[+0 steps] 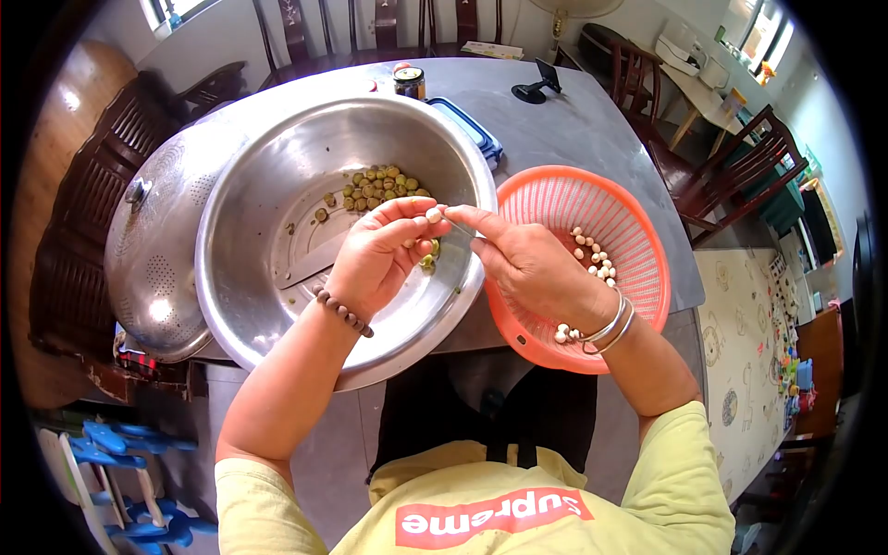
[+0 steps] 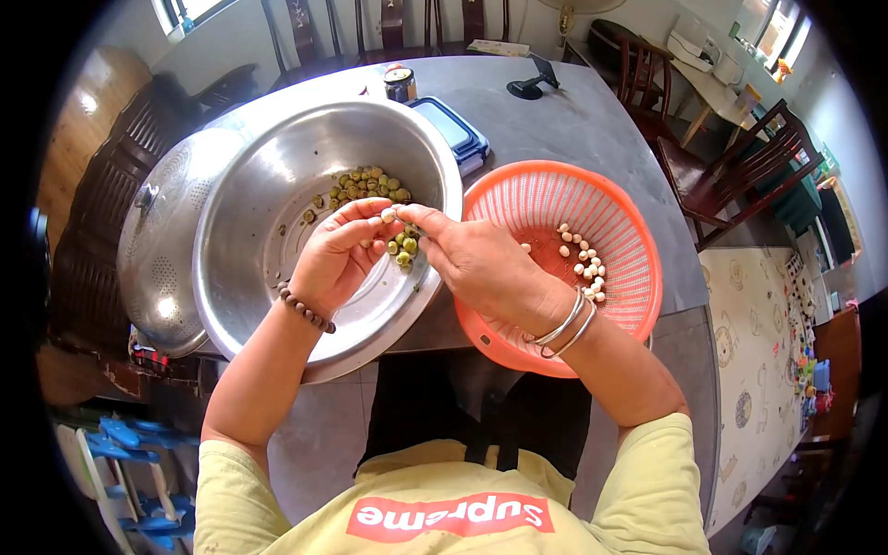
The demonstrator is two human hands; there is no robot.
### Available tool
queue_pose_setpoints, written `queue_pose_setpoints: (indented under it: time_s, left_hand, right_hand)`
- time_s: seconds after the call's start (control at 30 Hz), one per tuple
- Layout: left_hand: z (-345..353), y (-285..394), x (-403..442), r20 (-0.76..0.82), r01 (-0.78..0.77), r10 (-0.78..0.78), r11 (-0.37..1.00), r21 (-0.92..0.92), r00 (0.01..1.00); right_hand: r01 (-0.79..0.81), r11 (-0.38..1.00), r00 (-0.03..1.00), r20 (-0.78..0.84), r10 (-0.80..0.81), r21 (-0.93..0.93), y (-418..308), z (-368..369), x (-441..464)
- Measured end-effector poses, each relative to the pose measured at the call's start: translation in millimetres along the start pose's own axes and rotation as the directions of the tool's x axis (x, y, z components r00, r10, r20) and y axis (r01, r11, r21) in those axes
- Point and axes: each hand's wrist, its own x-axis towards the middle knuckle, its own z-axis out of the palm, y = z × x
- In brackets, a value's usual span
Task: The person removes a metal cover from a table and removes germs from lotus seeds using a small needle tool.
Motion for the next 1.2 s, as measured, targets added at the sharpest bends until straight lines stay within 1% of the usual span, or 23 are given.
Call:
queue_pose_setpoints:
  time_s: [0.13,0.2,0.33,0.4,0.5,0.63,0.7,0.73,0.8,0.83,0.9,1.1,1.2]
  left_hand:
    - [-1.4,-0.6,1.1,0.031,-0.004,0.004,1.000,-0.008,1.000]
    - [-2.2,-0.5,1.7,0.060,0.008,-0.007,1.000,-0.011,0.998]
    - [0.1,-0.3,1.0,0.072,0.033,-0.032,0.999,-0.015,0.997]
    - [3.1,0.2,-0.1,0.035,0.029,-0.030,0.999,0.019,0.999]
    - [5.5,-0.3,-0.8,0.021,0.020,-0.020,1.000,0.013,1.000]
    - [7.0,-0.9,-1.2,0.014,0.027,-0.027,1.000,0.006,1.000]
    - [6.0,-1.5,-1.2,0.061,0.039,-0.038,0.999,-0.013,0.997]
    - [5.7,-1.6,-1.1,0.059,0.035,-0.034,0.999,-0.016,0.998]
    - [5.0,-1.9,-1.3,0.049,0.063,-0.062,0.998,-0.026,0.997]
    - [4.0,-2.1,-1.3,0.047,0.060,-0.058,0.998,-0.029,0.997]
    - [1.5,-3.1,-1.1,0.091,0.069,-0.065,0.997,-0.036,0.994]
    - [0.6,-3.4,-0.7,0.063,0.062,-0.062,0.998,-0.005,0.996]
    - [0.5,-3.6,-0.2,0.078,0.051,-0.050,0.999,-0.011,0.996]
  right_hand:
    - [-0.040,0.999,0.999,0.014,0.040,0.008,-5.4,-2.8,0.0]
    - [-0.095,0.995,0.994,0.054,0.094,0.015,-8.4,-5.0,-0.1]
    - [-0.079,0.997,0.996,0.052,0.077,0.024,-3.8,-3.2,-0.4]
    - [-0.011,1.000,1.000,0.012,0.011,0.026,0.0,-1.2,-0.5]
    - [-0.051,0.999,0.998,0.045,0.051,-0.008,-7.2,-5.8,-1.2]
    - [-0.050,0.998,0.998,0.044,0.051,-0.026,-5.1,-5.3,-2.6]
    - [0.028,1.000,1.000,-0.013,-0.028,0.004,0.6,-1.1,-2.6]
    - [0.031,1.000,0.999,-0.009,-0.031,0.003,-1.3,-2.4,-2.8]
    - [-0.061,0.998,0.997,0.050,0.061,-0.014,-7.7,-6.4,-3.0]
    - [-0.058,0.998,0.997,0.054,0.059,-0.015,-6.9,-5.9,-3.3]
    - [-0.039,0.999,0.999,0.029,0.038,0.027,-4.5,-4.2,-3.9]
    - [-0.062,0.998,0.997,0.042,0.062,0.004,-4.0,-4.0,-3.7]
    - [-0.057,0.998,0.998,0.039,0.057,-0.015,-3.4,-3.5,-3.1]
